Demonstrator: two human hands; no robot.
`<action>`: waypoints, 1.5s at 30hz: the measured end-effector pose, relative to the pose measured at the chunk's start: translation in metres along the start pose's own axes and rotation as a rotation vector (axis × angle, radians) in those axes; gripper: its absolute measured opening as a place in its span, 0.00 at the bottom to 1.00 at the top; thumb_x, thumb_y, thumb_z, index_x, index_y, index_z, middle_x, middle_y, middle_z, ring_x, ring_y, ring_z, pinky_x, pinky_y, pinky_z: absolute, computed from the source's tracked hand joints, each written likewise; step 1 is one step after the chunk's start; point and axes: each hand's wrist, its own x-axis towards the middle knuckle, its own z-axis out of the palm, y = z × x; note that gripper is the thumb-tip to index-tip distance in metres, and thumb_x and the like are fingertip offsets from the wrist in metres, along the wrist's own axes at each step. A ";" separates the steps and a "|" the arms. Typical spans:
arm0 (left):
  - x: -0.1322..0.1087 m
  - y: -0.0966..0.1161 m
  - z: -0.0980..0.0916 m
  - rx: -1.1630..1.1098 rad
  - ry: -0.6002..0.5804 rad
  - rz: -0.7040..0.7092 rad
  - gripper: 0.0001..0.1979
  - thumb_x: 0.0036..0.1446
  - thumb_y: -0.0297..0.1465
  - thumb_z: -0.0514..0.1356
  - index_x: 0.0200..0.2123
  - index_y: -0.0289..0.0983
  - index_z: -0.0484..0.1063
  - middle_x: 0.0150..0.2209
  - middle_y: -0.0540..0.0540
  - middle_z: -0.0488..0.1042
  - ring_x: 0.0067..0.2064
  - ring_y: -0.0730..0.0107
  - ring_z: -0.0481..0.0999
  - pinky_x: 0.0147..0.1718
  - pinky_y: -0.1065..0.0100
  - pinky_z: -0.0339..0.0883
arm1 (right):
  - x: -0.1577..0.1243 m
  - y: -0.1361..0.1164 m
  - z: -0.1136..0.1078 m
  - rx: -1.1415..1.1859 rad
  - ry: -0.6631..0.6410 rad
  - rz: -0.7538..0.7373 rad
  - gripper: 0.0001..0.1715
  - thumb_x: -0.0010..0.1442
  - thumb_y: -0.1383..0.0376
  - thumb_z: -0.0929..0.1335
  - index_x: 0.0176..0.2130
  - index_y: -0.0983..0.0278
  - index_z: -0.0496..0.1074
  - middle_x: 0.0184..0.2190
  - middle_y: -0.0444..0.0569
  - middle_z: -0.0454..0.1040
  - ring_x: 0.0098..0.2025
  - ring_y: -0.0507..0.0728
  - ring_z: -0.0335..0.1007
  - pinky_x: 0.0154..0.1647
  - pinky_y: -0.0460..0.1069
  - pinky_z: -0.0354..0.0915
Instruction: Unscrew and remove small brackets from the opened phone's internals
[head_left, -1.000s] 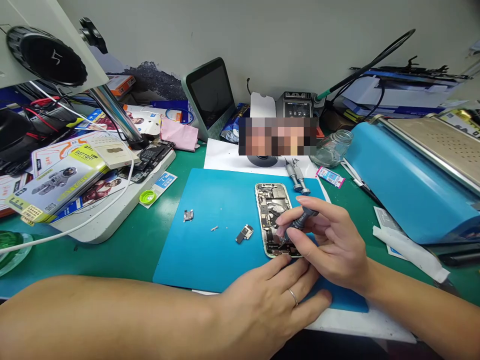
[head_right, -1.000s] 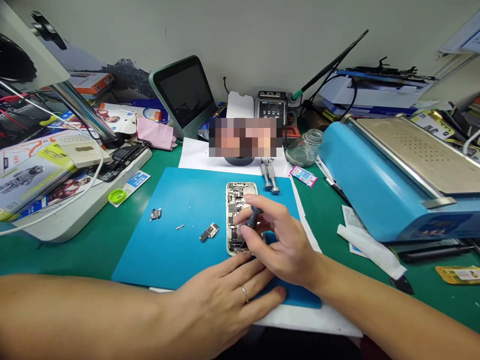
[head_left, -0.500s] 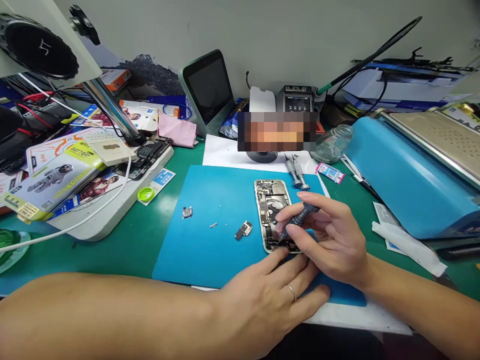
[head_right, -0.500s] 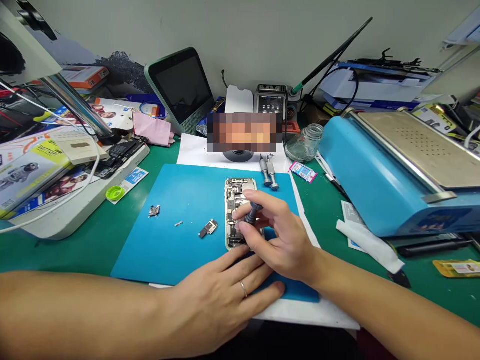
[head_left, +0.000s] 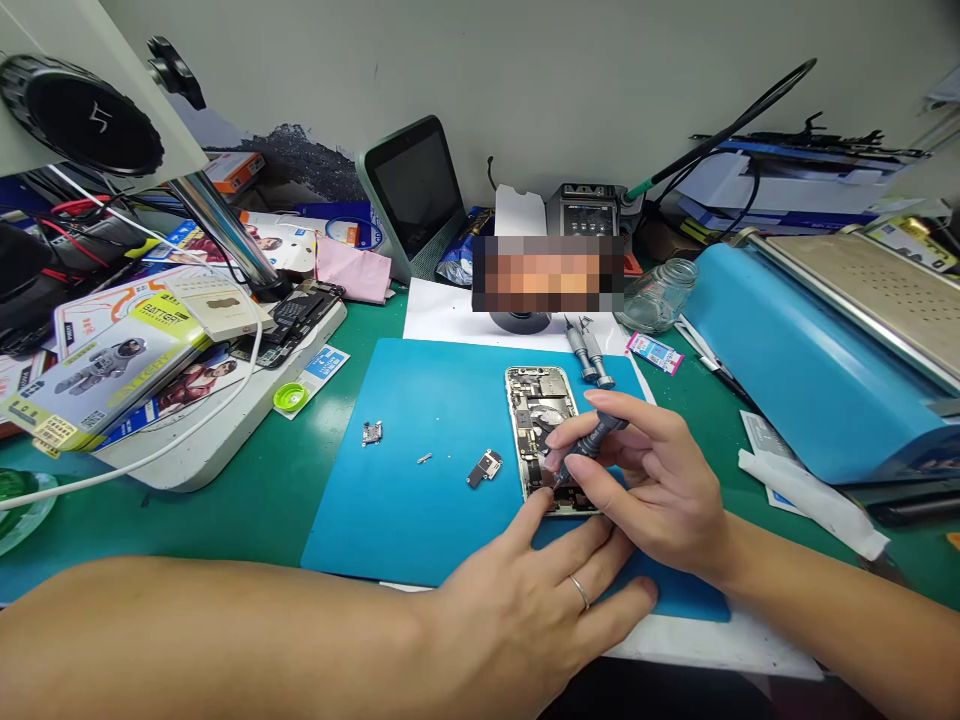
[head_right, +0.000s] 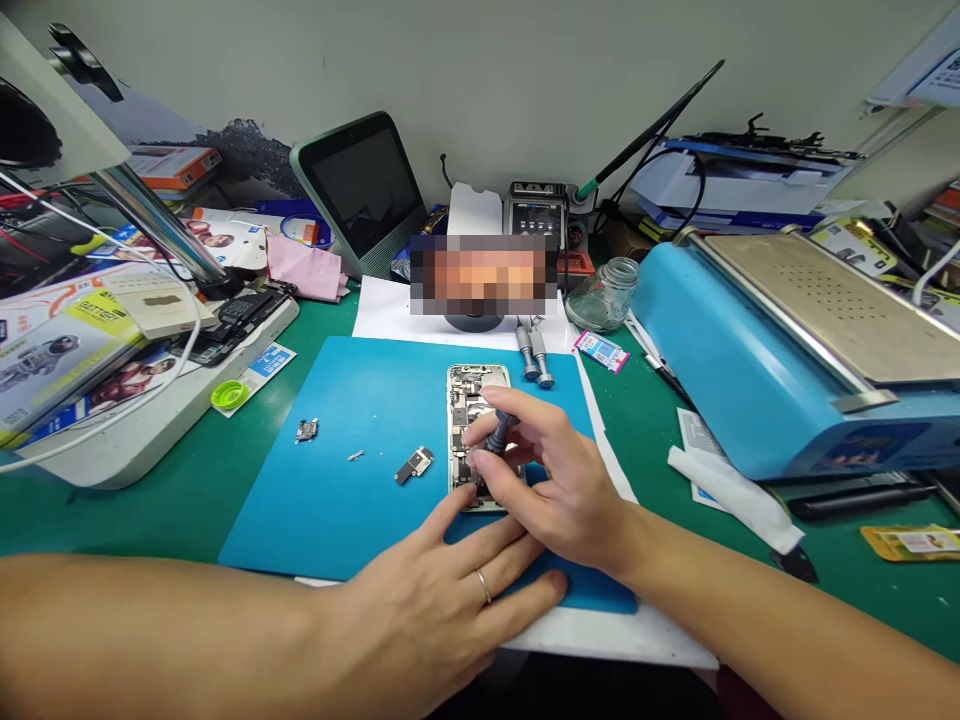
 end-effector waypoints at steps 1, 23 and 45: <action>0.000 0.000 0.000 0.002 -0.002 0.000 0.28 0.70 0.36 0.56 0.70 0.35 0.59 0.70 0.38 0.61 0.72 0.54 0.52 0.68 0.43 0.54 | 0.000 0.000 0.000 -0.001 -0.001 -0.001 0.32 0.69 0.73 0.67 0.65 0.50 0.61 0.44 0.47 0.77 0.41 0.54 0.81 0.39 0.50 0.82; -0.001 0.002 0.002 0.039 0.006 0.008 0.27 0.70 0.36 0.55 0.69 0.36 0.61 0.69 0.39 0.63 0.72 0.54 0.54 0.67 0.46 0.55 | -0.001 -0.002 0.000 -0.013 0.014 0.035 0.29 0.69 0.71 0.67 0.65 0.51 0.61 0.43 0.48 0.77 0.40 0.55 0.81 0.39 0.51 0.83; 0.001 0.002 0.001 0.042 0.003 0.016 0.28 0.70 0.36 0.55 0.69 0.36 0.61 0.69 0.39 0.63 0.71 0.53 0.54 0.65 0.47 0.59 | -0.001 -0.001 0.000 -0.025 0.014 0.034 0.30 0.69 0.72 0.68 0.65 0.53 0.61 0.44 0.48 0.78 0.43 0.55 0.81 0.39 0.50 0.82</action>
